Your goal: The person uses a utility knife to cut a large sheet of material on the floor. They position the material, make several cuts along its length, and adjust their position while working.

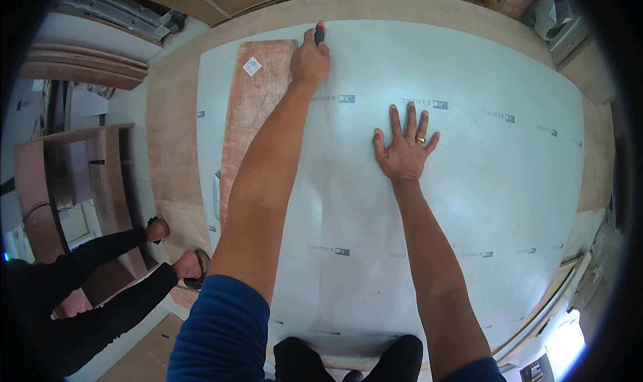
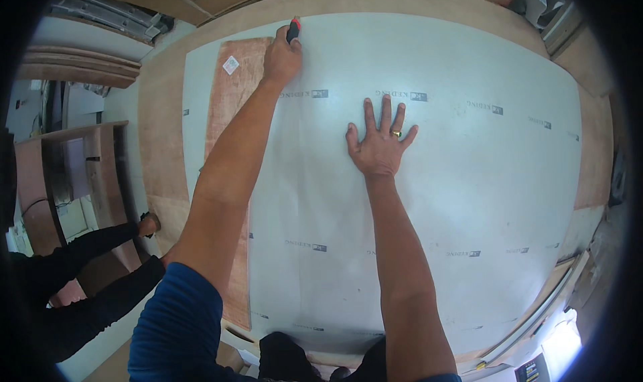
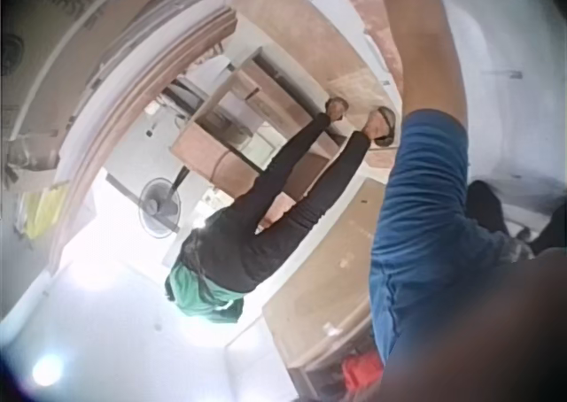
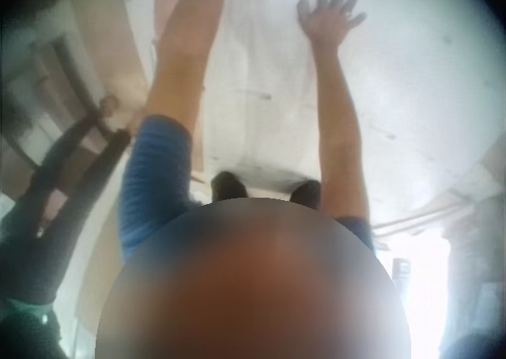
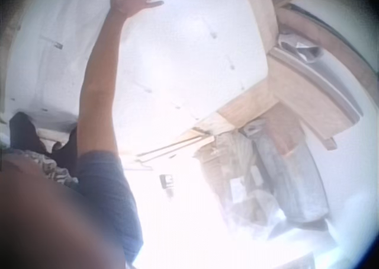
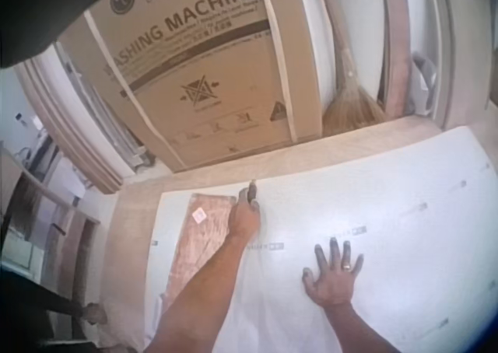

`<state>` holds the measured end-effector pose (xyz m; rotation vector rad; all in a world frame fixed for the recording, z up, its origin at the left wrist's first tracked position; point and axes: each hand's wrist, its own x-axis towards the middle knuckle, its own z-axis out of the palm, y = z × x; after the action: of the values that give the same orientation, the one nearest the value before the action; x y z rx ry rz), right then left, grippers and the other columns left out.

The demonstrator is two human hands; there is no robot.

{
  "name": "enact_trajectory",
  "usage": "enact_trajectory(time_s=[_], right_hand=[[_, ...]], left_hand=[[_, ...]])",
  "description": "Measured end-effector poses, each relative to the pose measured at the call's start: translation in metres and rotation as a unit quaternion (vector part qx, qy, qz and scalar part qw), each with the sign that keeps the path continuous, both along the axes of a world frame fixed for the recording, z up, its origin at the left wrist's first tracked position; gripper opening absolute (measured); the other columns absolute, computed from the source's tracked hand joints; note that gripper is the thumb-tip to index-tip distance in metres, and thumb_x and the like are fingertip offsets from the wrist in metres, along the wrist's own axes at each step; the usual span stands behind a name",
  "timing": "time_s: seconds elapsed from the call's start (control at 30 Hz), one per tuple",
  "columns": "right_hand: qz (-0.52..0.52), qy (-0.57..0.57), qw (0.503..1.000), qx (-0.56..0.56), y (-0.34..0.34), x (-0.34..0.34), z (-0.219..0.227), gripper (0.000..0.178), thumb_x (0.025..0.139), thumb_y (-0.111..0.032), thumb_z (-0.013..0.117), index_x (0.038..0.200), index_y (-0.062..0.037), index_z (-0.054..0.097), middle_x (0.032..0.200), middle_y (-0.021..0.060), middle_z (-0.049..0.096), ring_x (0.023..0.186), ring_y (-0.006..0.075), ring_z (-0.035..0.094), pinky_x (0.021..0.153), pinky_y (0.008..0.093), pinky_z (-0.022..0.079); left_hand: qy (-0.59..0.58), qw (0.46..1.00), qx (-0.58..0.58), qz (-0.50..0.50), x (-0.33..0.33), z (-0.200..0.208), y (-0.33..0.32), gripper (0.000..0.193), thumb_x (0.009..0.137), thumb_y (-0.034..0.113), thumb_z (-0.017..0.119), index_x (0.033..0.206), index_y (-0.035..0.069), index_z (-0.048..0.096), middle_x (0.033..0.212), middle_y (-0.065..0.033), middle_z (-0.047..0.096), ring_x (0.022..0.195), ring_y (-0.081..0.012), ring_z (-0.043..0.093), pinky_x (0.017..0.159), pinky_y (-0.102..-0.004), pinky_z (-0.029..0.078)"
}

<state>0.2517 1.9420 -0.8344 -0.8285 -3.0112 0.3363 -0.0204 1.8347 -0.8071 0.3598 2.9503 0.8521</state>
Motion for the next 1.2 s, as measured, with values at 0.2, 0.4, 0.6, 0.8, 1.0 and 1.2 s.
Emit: enact_trajectory(time_s=[0.2,0.4,0.6,0.8,1.0,1.2], right_hand=[[-0.002,-0.024,0.999,-0.022,-0.001,-0.002,0.003,0.068,0.104,-0.058,0.043,0.166,-0.0314,0.036,0.176,0.0065,0.019,0.164,0.0352,0.007,0.124,0.0722,0.002],[-0.001,0.000,1.000,-0.017,-0.002,-0.002,0.003,0.068,0.102,-0.058,0.042,0.164,-0.0292,0.041,0.175,0.0065,0.023,0.163,0.0364,0.009,0.123,0.0735,0.004],[0.000,0.017,1.000,-0.005,0.000,-0.001,-0.003,0.066,0.103,-0.057,0.043,0.163,-0.0285,0.042,0.174,0.0068,0.024,0.162,0.0369,0.011,0.123,0.0744,0.005],[0.003,0.024,1.000,-0.002,0.001,0.001,-0.003,0.066,0.102,-0.057,0.044,0.162,-0.0281,0.043,0.174,0.0070,0.025,0.162,0.0372,0.012,0.122,0.0752,0.006],[-0.002,-0.003,1.000,-0.012,0.002,0.000,0.000,0.066,0.103,-0.056,0.045,0.163,-0.0296,0.041,0.175,0.0058,0.023,0.162,0.0369,0.011,0.122,0.0752,0.007],[-0.008,-0.011,1.000,-0.017,0.004,0.001,0.000,0.065,0.103,-0.056,0.044,0.163,-0.0311,0.040,0.176,0.0041,0.020,0.162,0.0359,0.010,0.124,0.0739,0.006]], left_hand=[[0.030,0.999,-0.023,-0.023,0.000,-0.007,-0.001,0.049,0.101,0.026,0.058,0.146,0.008,0.049,0.103,-0.0283,0.075,0.100,-0.0487,0.072,0.091,-0.0574,0.055],[0.043,0.999,-0.006,-0.020,-0.005,-0.013,-0.006,0.048,0.100,0.026,0.058,0.143,0.006,0.050,0.103,-0.0299,0.074,0.098,-0.0488,0.072,0.089,-0.0567,0.056],[0.020,1.000,-0.016,-0.015,-0.001,-0.002,0.001,0.048,0.099,0.024,0.059,0.144,0.007,0.053,0.114,-0.0320,0.072,0.107,-0.0494,0.070,0.096,-0.0551,0.054],[-0.001,0.993,-0.096,-0.074,-0.007,0.014,0.008,0.049,0.098,0.021,0.057,0.143,0.005,0.049,0.107,-0.0336,0.072,0.103,-0.0521,0.070,0.094,-0.0580,0.055],[-0.065,0.981,-0.140,-0.118,-0.019,0.028,-0.005,0.049,0.094,0.016,0.055,0.142,0.004,0.048,0.105,-0.0324,0.073,0.095,-0.0482,0.073,0.085,-0.0557,0.058],[-0.173,0.973,-0.109,-0.106,-0.014,0.062,0.010,0.053,0.095,0.016,0.054,0.145,0.001,0.044,0.092,-0.0240,0.073,0.060,-0.0327,0.071,0.056,-0.0441,0.056]])
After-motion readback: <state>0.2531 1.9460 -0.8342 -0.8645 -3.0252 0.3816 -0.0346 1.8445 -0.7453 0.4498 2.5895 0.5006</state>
